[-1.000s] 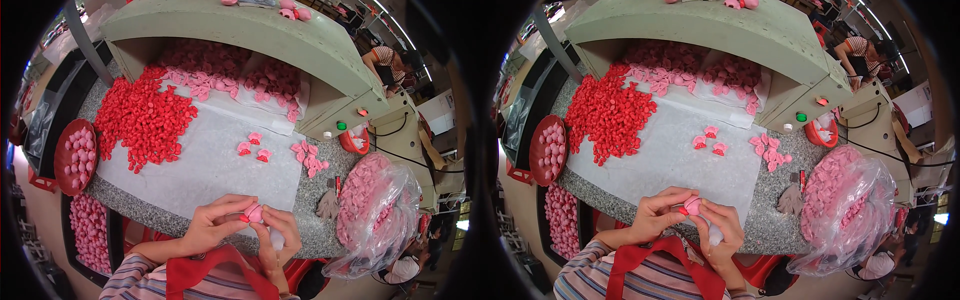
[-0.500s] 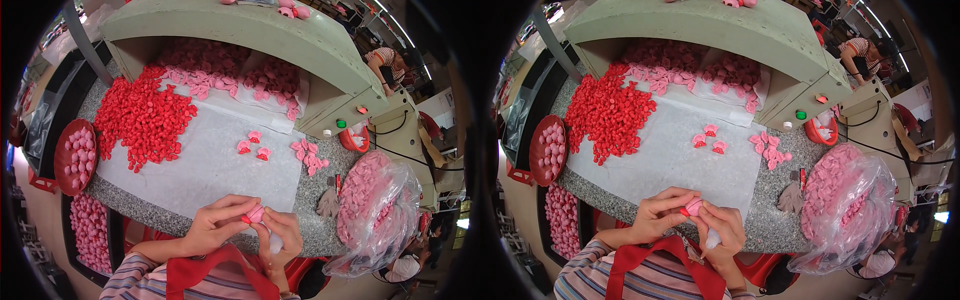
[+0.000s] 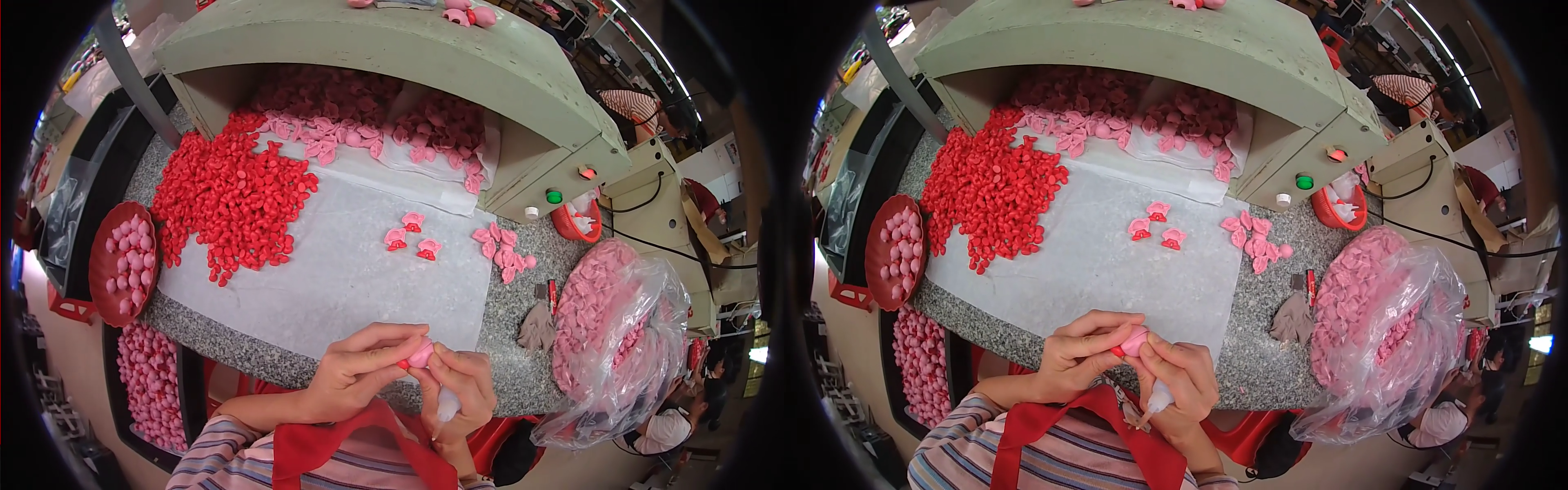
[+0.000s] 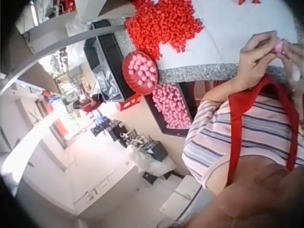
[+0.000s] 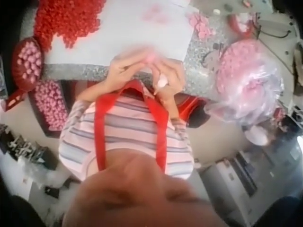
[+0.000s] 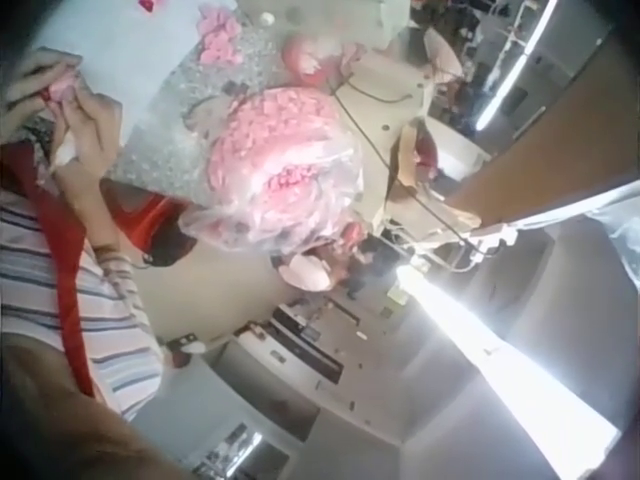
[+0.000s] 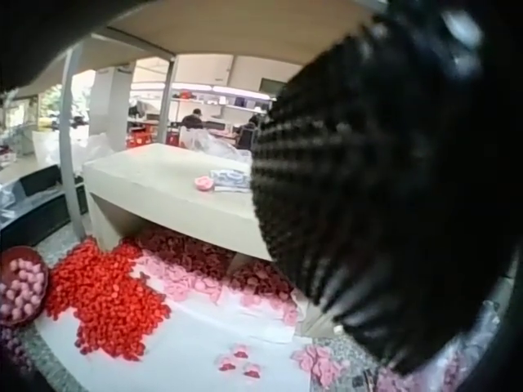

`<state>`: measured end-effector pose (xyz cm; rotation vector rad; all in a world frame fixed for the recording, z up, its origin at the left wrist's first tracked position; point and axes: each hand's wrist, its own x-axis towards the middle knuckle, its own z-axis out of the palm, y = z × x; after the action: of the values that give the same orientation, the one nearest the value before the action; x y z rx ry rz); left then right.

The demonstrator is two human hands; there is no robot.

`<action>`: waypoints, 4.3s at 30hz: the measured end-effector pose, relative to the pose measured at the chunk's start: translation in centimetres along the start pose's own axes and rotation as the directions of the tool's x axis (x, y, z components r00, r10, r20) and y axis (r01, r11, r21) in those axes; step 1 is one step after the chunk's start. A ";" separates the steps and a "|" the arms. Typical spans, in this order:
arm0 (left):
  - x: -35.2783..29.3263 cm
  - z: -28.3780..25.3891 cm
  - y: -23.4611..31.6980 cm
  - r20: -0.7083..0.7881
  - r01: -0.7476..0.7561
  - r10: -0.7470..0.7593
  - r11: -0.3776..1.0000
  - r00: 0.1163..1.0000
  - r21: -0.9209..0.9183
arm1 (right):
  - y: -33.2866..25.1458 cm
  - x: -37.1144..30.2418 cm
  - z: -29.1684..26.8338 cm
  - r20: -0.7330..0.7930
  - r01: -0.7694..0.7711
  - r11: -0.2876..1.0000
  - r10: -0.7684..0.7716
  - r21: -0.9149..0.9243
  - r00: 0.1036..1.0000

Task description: Assembling pink toy flower components by pressing plastic parts together at a factory workbench.

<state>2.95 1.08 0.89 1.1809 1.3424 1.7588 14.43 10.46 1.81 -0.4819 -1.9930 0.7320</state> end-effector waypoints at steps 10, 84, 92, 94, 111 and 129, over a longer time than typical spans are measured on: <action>-0.5 0.8 -0.8 -0.060 -0.030 0.016 0.970 0.998 -0.243 | 0.0 -0.6 0.4 -0.002 0.068 0.997 -0.068 -0.040 0.998; 1.0 -0.6 -0.9 -0.108 0.029 -0.073 0.932 0.992 -0.361 | 1.8 -0.5 1.7 0.329 -0.464 0.486 0.341 0.741 0.881; 1.2 -1.2 -2.1 -0.048 -0.008 -0.013 0.913 0.999 -0.409 | 1.6 -0.9 2.1 0.299 -0.435 0.500 0.331 0.749 0.895; 1.3 -1.1 -2.0 -0.050 -0.010 -0.010 0.927 0.999 -0.374 | 1.6 -1.1 2.2 0.276 -0.427 0.470 0.356 0.772 0.893; 1.4 1.5 -3.6 -0.228 0.010 -0.044 0.989 0.973 -0.146 | 4.6 -3.4 3.7 0.592 -0.426 -0.412 0.579 0.805 0.560; 2.1 2.3 -3.4 -0.285 -0.241 0.265 0.963 0.921 0.119 | 3.8 -3.0 4.2 0.492 -0.289 -0.436 0.483 0.852 0.724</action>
<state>4.10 4.80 -1.57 1.2131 1.4993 2.1561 12.44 10.22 -4.28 -0.1685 -0.2578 2.4350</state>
